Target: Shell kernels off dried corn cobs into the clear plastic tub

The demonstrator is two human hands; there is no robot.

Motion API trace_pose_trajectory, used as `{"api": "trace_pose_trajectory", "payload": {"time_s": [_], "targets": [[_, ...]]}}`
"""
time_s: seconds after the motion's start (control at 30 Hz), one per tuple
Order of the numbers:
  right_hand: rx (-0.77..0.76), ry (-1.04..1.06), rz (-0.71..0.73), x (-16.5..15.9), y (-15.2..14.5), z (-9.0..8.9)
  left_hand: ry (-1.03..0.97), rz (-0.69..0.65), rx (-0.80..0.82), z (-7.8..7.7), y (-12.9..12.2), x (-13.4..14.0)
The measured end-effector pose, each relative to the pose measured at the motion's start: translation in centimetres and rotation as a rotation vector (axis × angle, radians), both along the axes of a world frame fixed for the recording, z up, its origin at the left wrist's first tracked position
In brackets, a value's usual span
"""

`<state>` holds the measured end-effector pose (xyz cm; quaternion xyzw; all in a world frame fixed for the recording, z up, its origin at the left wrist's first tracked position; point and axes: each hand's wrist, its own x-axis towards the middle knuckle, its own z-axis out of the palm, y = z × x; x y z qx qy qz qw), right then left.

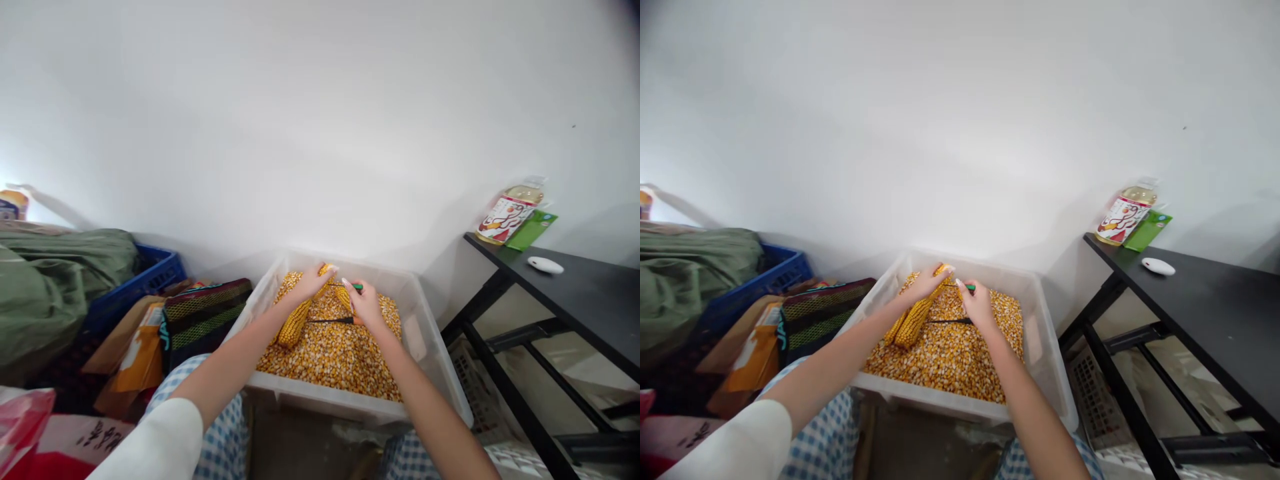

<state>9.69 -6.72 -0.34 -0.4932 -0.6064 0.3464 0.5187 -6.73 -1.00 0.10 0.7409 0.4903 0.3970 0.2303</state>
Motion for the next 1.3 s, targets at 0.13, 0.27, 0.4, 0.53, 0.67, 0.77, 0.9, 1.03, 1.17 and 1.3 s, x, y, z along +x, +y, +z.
{"api": "trace_pose_trajectory", "payload": {"time_s": [0.13,0.27,0.4,0.53,0.67,0.77,0.9,1.03,1.17,1.3], "targets": [[0.001,-0.006,0.017,0.1,-0.1,0.3,0.017,-0.016,-0.001,0.2,-0.1,-0.2],[-0.030,0.044,0.030,0.7,0.4,0.3,0.089,-0.075,0.023,0.1,-0.3,-0.1],[-0.041,0.061,0.059,1.6,1.1,0.2,0.030,-0.096,-0.016,-0.1,-0.3,0.4],[-0.016,0.115,0.014,1.4,0.8,0.8,-0.261,-0.113,-0.182,0.0,-0.2,0.8],[0.011,0.168,-0.033,0.4,0.1,1.4,-0.549,-0.146,-0.467,0.1,-0.3,1.0],[0.003,0.196,-0.064,-0.1,-0.1,1.5,-0.629,-0.156,-0.545,0.1,-0.4,1.0],[0.005,0.214,-0.066,-0.3,-0.2,1.4,-0.646,-0.157,-0.516,0.3,-0.4,1.0],[0.016,0.237,-0.080,-0.3,-0.3,1.5,-0.638,-0.159,-0.503,0.6,-0.6,1.0],[-0.007,0.244,-0.037,0.0,-0.2,1.6,-0.624,-0.186,-0.509,0.7,-0.8,1.1],[-0.054,0.235,0.017,0.2,-0.1,1.6,-0.656,-0.231,-0.540,0.5,-0.9,1.4]]}}
